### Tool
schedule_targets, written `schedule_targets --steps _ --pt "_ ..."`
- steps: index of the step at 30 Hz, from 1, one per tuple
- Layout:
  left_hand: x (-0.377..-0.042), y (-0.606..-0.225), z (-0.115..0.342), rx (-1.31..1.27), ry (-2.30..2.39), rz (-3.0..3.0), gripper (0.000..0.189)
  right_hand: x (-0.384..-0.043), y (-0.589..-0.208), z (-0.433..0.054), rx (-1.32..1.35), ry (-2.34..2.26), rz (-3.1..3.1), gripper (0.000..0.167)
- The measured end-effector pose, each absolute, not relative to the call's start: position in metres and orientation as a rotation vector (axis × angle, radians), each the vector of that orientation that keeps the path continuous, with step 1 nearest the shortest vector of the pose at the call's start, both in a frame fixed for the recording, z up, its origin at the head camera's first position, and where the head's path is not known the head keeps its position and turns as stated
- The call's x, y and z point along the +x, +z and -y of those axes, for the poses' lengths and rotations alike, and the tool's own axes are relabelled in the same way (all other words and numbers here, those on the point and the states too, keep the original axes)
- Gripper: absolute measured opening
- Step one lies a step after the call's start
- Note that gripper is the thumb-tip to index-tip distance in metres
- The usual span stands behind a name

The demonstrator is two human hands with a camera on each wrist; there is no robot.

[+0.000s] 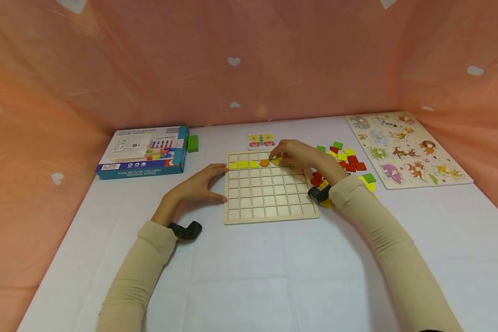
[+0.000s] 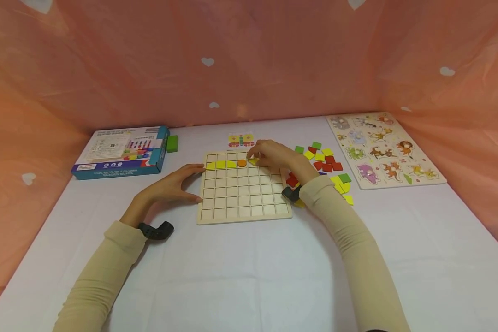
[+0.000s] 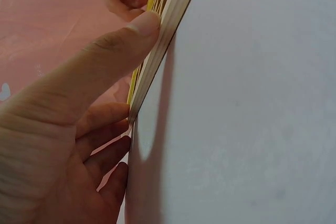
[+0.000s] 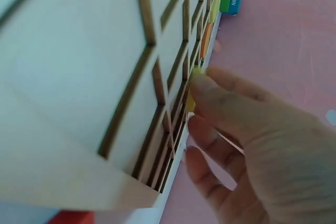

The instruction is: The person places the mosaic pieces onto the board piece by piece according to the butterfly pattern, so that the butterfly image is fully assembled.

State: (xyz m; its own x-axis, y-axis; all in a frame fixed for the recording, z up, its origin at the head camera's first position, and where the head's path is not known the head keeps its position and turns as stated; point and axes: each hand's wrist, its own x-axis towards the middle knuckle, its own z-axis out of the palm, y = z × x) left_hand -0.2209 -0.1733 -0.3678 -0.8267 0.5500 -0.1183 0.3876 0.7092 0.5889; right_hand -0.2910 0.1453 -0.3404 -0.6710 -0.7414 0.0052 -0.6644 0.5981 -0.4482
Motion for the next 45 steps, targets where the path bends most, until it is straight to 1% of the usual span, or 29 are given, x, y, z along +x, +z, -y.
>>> schedule_targets --steps 4,6,10,13,19,27,36,41,45 --pt "-0.221 -0.367 0.173 0.727 0.822 -2.625 0.091 -0.291 -0.343 -0.144 -1.182 -0.642 -2.642 0.038" --pt "-0.220 -0.367 0.173 0.719 0.823 -2.624 0.091 -0.291 -0.344 -0.144 -1.166 -0.636 -2.658 0.035" --pt "-0.220 -0.367 0.173 0.717 0.823 -2.624 0.090 -0.290 -0.343 -0.142 -1.148 -0.622 -2.676 0.024" --pt "-0.220 -0.366 0.173 0.722 0.824 -2.624 0.089 -0.290 -0.344 -0.140 -1.157 -0.632 -2.662 0.021" --pt "-0.221 -0.367 0.173 0.730 0.821 -2.628 0.090 -0.291 -0.345 -0.139 -1.180 -0.680 -2.626 0.023" --pt "-0.222 -0.368 0.174 0.728 0.821 -2.626 0.091 -0.290 -0.346 -0.143 -1.196 -0.730 -2.629 0.019" --pt "-0.220 -0.367 0.172 0.722 0.831 -2.619 0.090 -0.289 -0.349 -0.145 -1.147 -0.771 -2.625 0.019" --pt "-0.220 -0.366 0.172 0.708 0.822 -2.627 0.090 -0.288 -0.341 -0.147 -1.165 -0.841 -2.611 0.020" --pt "-0.219 -0.366 0.173 0.709 0.823 -2.628 0.090 -0.288 -0.325 -0.167 -1.065 -1.027 -2.628 0.022"
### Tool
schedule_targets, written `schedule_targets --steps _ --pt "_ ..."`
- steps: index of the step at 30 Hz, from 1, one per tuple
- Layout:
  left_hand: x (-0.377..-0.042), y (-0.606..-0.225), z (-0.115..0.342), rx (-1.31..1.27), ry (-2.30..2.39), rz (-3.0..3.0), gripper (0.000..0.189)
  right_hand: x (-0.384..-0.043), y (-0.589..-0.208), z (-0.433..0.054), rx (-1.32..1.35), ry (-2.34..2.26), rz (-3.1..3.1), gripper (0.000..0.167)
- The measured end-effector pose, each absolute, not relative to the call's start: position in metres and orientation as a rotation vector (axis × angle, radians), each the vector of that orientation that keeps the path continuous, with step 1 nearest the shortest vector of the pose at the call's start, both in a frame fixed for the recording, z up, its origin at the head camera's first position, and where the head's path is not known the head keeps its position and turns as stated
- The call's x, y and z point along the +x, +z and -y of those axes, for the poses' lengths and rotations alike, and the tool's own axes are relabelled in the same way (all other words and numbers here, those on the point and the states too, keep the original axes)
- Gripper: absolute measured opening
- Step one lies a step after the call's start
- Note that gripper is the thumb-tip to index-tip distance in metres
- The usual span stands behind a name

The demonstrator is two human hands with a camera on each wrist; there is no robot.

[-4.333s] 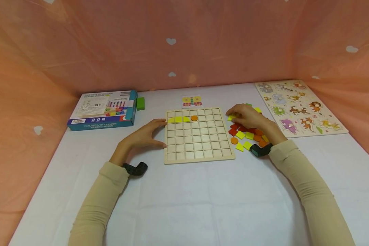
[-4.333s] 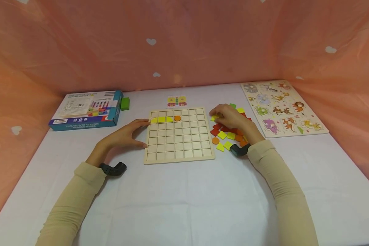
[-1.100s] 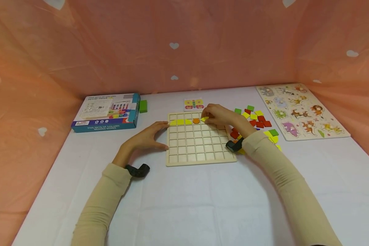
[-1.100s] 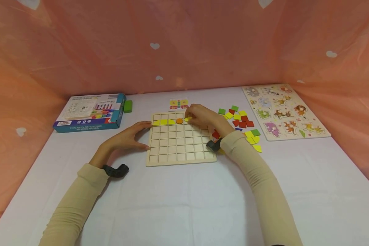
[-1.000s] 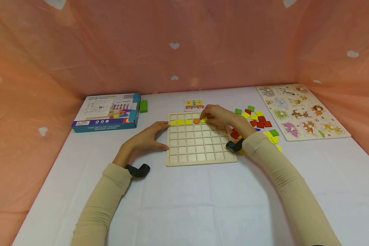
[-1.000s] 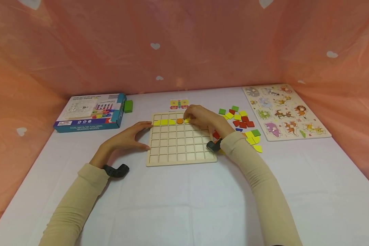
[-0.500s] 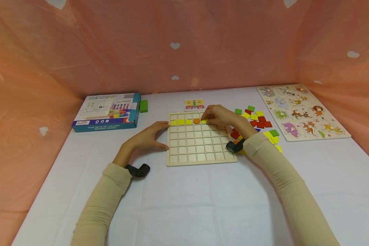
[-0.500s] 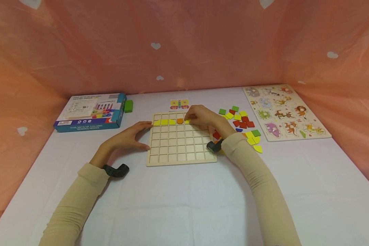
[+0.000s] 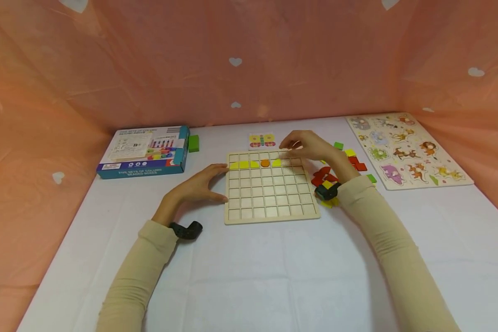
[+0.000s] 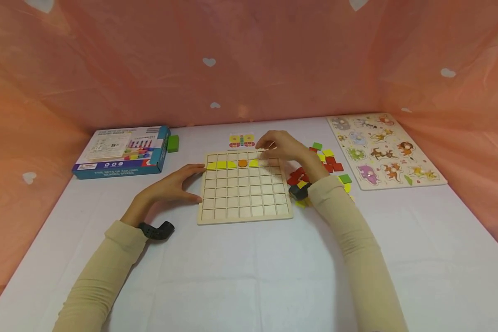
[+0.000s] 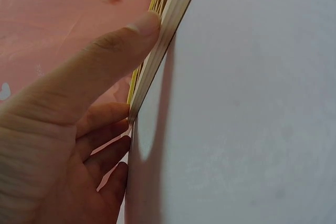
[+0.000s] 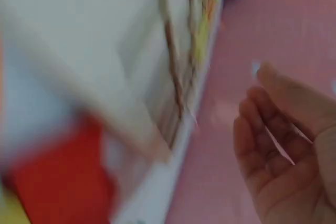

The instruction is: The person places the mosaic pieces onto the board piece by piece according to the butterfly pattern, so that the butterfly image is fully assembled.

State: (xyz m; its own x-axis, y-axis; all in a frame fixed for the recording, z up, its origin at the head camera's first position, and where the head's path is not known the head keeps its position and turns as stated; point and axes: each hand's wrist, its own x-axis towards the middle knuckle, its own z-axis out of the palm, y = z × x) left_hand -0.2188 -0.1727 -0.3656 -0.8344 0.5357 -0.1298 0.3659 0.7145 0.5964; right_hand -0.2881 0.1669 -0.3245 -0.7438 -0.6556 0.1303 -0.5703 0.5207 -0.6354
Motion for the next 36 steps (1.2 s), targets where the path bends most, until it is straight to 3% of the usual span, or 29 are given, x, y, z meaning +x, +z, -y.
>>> schedule_targets --steps 5,12,22,36 --pt "-0.218 -0.366 0.174 0.715 0.822 -2.627 0.091 -0.286 -0.310 -0.211 -0.802 -1.138 -2.719 0.025" --pt "-0.218 -0.366 0.176 0.716 0.794 -2.640 0.092 -0.282 -0.328 -0.263 -0.561 -1.005 -2.781 0.028" --pt "-0.218 -0.368 0.176 0.730 0.817 -2.634 0.092 -0.283 -0.356 -0.281 -0.569 -1.047 -2.721 0.030" --pt "-0.219 -0.365 0.174 0.749 0.817 -2.626 0.092 -0.282 -0.352 -0.272 -0.640 -0.895 -2.861 0.028"
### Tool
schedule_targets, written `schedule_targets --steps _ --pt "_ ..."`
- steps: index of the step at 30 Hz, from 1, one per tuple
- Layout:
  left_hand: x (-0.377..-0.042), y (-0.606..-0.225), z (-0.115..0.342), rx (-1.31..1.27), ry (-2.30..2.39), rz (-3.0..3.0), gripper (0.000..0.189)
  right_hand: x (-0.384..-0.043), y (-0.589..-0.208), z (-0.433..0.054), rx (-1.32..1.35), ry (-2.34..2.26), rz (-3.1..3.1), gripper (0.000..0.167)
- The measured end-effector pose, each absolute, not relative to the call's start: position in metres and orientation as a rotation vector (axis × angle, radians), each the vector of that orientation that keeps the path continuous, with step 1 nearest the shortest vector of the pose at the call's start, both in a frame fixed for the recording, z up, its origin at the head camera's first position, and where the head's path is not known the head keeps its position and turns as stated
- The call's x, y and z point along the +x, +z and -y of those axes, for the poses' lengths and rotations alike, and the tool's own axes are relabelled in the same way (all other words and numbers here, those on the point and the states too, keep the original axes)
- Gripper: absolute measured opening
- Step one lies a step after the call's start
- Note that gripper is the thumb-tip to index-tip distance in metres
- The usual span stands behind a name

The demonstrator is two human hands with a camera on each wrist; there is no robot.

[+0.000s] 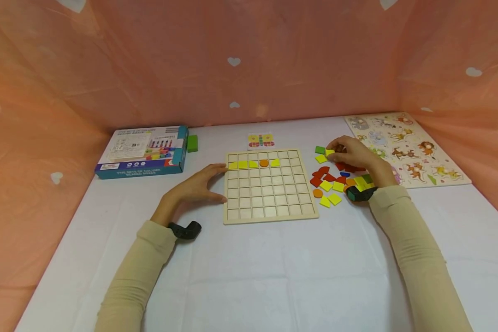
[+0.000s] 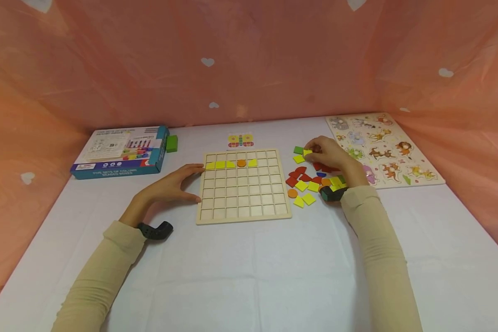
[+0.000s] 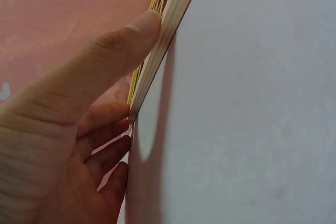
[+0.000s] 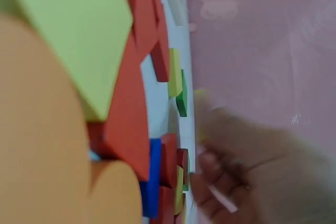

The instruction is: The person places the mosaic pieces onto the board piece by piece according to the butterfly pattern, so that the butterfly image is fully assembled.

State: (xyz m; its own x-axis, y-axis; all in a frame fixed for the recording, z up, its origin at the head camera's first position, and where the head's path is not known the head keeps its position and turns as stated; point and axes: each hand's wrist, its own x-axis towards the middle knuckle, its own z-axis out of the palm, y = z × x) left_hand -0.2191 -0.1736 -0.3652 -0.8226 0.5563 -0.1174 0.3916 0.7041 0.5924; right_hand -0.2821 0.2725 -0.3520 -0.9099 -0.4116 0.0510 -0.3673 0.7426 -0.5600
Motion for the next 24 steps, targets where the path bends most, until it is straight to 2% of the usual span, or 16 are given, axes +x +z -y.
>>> schedule_targets --steps 8,13,24 --pt "-0.220 -0.367 0.174 0.739 0.815 -2.629 0.090 -0.276 -0.320 -0.219 -0.843 -1.023 -2.883 0.025" --pt "-0.220 -0.367 0.174 0.749 0.832 -2.625 0.090 -0.276 -0.318 -0.183 -1.025 -0.940 -2.806 0.026" --pt "-0.221 -0.367 0.173 0.755 0.829 -2.622 0.091 -0.280 -0.342 -0.165 -0.926 -0.742 -2.727 0.024"
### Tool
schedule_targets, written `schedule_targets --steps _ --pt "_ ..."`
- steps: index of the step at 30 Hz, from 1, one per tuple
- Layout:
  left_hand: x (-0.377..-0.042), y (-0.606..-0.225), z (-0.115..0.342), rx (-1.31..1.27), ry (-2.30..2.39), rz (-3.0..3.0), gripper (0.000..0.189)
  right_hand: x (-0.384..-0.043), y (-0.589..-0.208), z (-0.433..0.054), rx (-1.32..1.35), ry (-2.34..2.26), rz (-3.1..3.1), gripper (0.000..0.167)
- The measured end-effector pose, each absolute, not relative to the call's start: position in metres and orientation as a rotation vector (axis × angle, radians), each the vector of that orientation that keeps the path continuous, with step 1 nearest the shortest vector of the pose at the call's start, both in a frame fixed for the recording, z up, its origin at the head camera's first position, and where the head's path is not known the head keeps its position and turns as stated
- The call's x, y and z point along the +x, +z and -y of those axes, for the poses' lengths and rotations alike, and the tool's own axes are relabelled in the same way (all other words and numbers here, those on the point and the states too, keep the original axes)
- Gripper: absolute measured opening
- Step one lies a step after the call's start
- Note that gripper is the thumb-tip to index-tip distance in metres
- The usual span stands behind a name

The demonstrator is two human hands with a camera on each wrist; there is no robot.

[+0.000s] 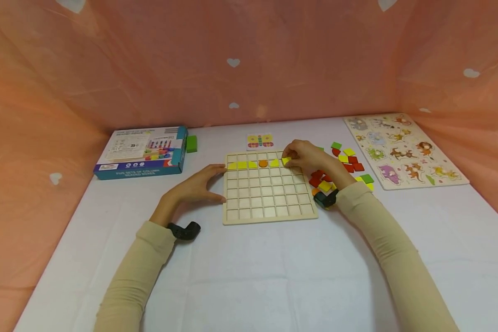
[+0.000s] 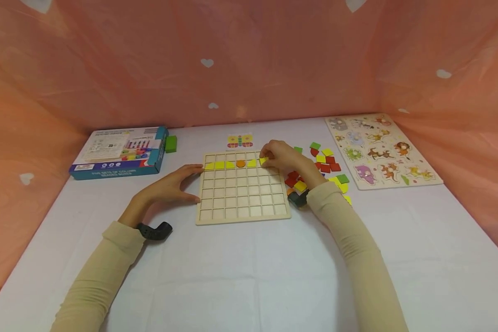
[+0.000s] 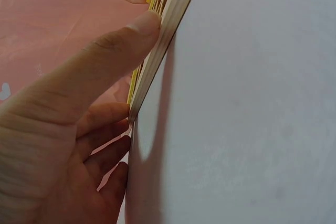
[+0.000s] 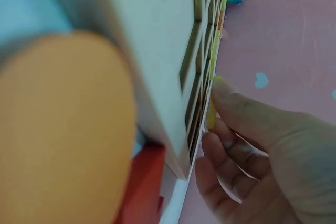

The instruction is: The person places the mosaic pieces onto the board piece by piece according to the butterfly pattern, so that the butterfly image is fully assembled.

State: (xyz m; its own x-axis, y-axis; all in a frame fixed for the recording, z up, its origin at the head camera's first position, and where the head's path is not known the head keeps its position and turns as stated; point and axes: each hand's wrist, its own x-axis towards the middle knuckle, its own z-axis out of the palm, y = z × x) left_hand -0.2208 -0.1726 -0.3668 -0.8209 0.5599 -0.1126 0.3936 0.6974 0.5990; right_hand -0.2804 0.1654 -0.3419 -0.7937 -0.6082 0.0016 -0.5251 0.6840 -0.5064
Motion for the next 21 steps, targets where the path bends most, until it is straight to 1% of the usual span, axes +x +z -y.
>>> schedule_targets --steps 21 --pt "-0.2197 -0.3658 0.1733 0.735 0.822 -2.616 0.091 -0.2822 -0.3484 -0.1632 -0.878 -0.820 -2.730 0.025"
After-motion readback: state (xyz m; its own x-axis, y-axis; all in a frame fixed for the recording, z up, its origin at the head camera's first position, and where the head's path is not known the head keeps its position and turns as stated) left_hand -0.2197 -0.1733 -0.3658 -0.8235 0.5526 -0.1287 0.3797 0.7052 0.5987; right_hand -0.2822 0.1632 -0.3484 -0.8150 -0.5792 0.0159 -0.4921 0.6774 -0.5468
